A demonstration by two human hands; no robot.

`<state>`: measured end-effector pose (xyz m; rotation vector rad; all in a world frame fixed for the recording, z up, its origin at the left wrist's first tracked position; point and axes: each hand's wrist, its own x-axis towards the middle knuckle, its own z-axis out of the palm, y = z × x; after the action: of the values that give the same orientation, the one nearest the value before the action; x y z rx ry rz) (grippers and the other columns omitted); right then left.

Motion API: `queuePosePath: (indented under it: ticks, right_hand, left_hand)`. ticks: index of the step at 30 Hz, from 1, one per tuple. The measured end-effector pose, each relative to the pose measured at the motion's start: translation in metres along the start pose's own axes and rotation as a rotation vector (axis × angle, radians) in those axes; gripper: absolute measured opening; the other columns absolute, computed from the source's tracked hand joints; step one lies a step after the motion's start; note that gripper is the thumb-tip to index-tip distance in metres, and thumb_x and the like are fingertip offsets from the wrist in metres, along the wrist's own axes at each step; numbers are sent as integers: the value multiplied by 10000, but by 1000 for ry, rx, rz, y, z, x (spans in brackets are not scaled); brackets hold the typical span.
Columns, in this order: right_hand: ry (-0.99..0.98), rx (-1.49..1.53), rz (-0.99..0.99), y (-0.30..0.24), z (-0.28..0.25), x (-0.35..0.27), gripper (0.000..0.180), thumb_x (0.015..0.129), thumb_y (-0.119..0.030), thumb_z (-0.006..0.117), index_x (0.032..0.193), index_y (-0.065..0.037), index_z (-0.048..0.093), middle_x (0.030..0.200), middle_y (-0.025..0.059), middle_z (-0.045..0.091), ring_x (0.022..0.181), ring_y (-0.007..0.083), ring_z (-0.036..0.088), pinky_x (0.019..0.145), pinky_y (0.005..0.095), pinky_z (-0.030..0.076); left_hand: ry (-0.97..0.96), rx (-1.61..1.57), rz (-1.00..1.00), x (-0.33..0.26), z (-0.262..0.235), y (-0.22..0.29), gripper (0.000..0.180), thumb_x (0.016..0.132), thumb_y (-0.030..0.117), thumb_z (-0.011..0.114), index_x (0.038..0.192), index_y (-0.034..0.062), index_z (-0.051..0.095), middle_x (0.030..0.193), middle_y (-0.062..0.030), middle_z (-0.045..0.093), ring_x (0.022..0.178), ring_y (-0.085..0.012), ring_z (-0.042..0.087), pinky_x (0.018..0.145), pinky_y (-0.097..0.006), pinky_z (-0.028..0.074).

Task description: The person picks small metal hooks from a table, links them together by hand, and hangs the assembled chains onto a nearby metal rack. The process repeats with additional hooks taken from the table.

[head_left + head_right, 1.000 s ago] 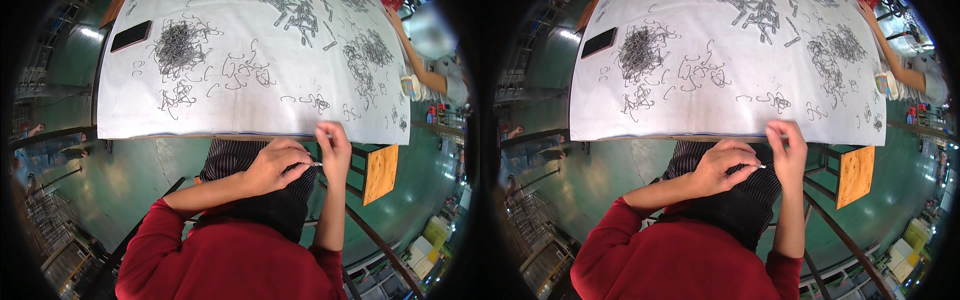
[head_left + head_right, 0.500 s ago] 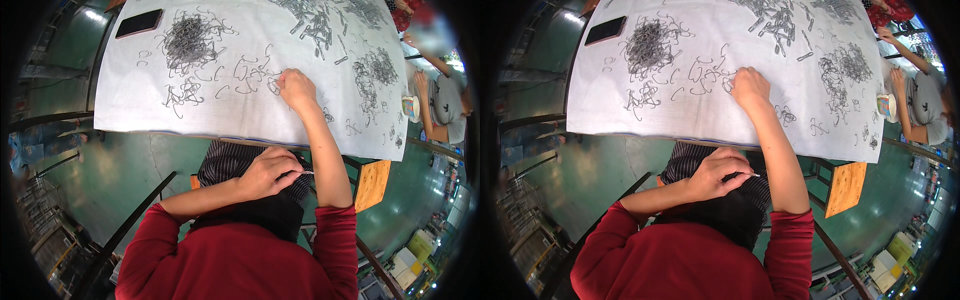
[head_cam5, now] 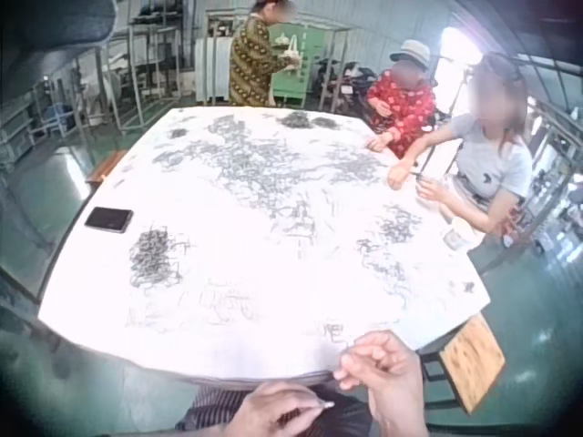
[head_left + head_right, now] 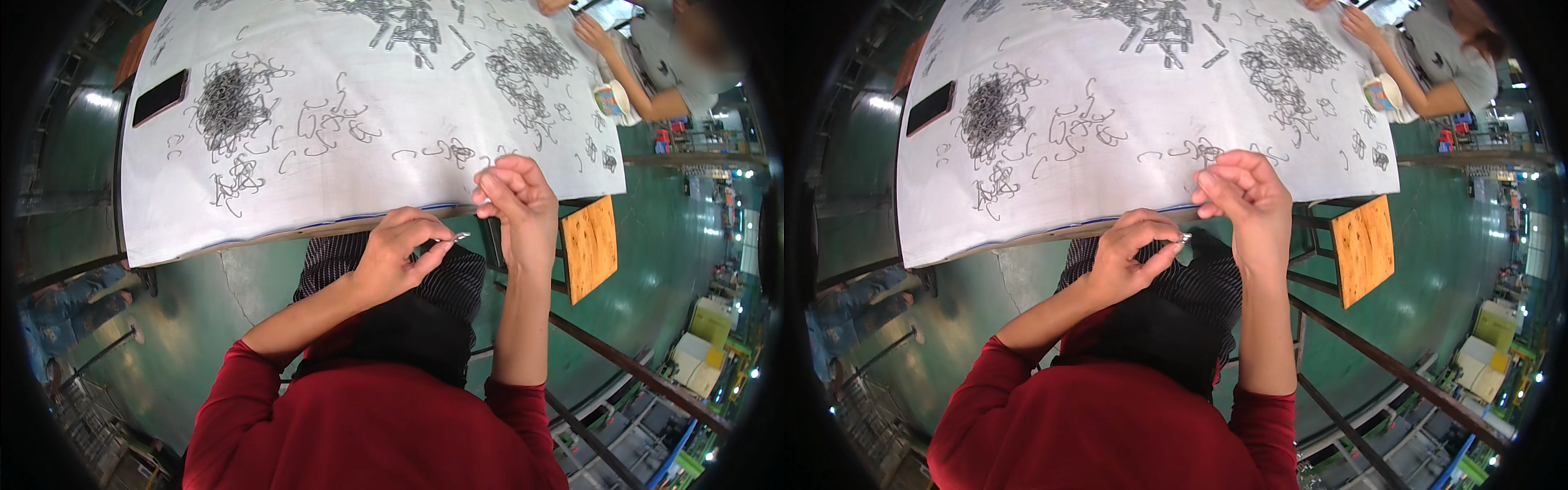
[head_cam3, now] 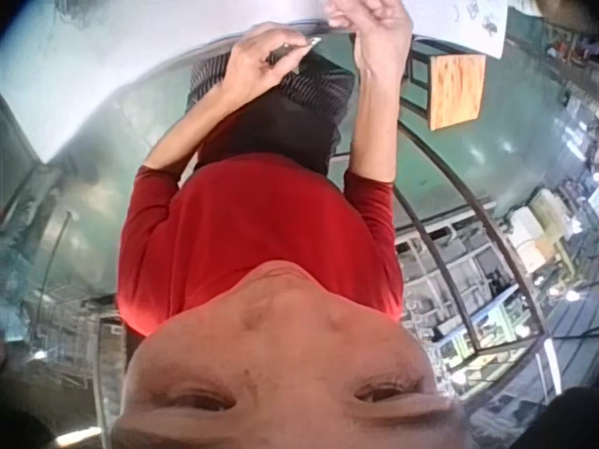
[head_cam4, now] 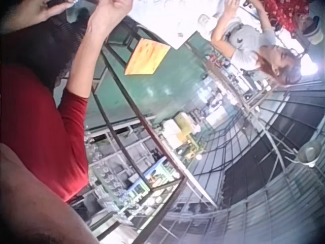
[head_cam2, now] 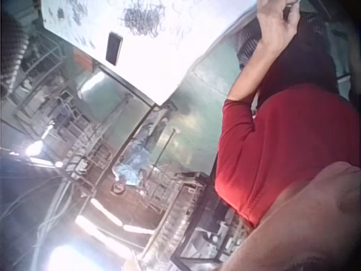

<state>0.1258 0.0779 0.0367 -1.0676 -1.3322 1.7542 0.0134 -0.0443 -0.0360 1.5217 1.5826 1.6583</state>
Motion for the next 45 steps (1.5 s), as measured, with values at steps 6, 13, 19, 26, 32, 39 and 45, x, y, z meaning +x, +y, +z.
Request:
queuePosePath:
  ticks: [6, 13, 19, 26, 32, 39, 45]
  right_hand:
    - [47, 127, -253, 2, -22, -63, 175, 859, 39, 653, 1020, 30, 585, 888, 145, 662, 677, 143, 644, 517, 214, 508]
    - [70, 89, -215, 7, -43, -90, 141, 862, 48, 622, 996, 28, 660, 967, 130, 626, 749, 124, 597, 478, 185, 461]
    - [18, 112, -223, 4, -53, -100, 164, 847, 85, 631, 1003, 52, 668, 988, 122, 638, 784, 113, 610, 527, 197, 515]
    - [133, 45, -203, 1, -56, -108, 111, 851, 51, 654, 959, 55, 678, 873, 101, 662, 689, 106, 613, 531, 204, 519]
    - [199, -25, -110, -2, -52, -105, 103, 863, 6, 666, 956, 43, 688, 829, 81, 667, 665, 91, 603, 521, 200, 502]
    - [386, -184, -274, -16, -43, -103, 93, 858, 18, 659, 940, 14, 702, 893, 79, 655, 672, 85, 594, 534, 193, 497]
    - [641, -470, -435, -66, -63, -120, 104, 874, -60, 666, 947, 13, 679, 897, 58, 646, 708, 85, 617, 561, 224, 505]
  left_hand:
    - [-37, 1, 34, 5, 13, 6, 156, 746, 24, 740, 879, 76, 677, 838, -58, 667, 798, -229, 627, 721, -333, 499]
    - [-131, 17, 104, 14, 24, 16, 147, 758, 3, 726, 890, 21, 664, 883, -103, 680, 839, -241, 653, 759, -324, 502]
    - [-126, -12, 92, 14, 36, 22, 138, 758, 28, 729, 879, 62, 673, 846, -65, 681, 827, -233, 638, 773, -340, 488]
    - [-143, -22, 108, 14, 45, 25, 142, 752, 23, 731, 875, 64, 672, 840, -61, 680, 826, -230, 633, 766, -344, 483]
    - [-150, 22, 177, 16, 43, 24, 150, 746, 25, 731, 871, 77, 664, 827, -46, 665, 810, -221, 627, 764, -347, 478]
    - [-219, 105, 336, 33, 50, 23, 155, 749, 43, 728, 887, 78, 667, 878, -58, 654, 839, -237, 621, 803, -376, 468]
    - [-399, -14, 173, 66, 80, 0, 248, 888, 52, 591, 1125, -20, 602, 1084, -181, 620, 1016, -337, 585, 928, -402, 435]
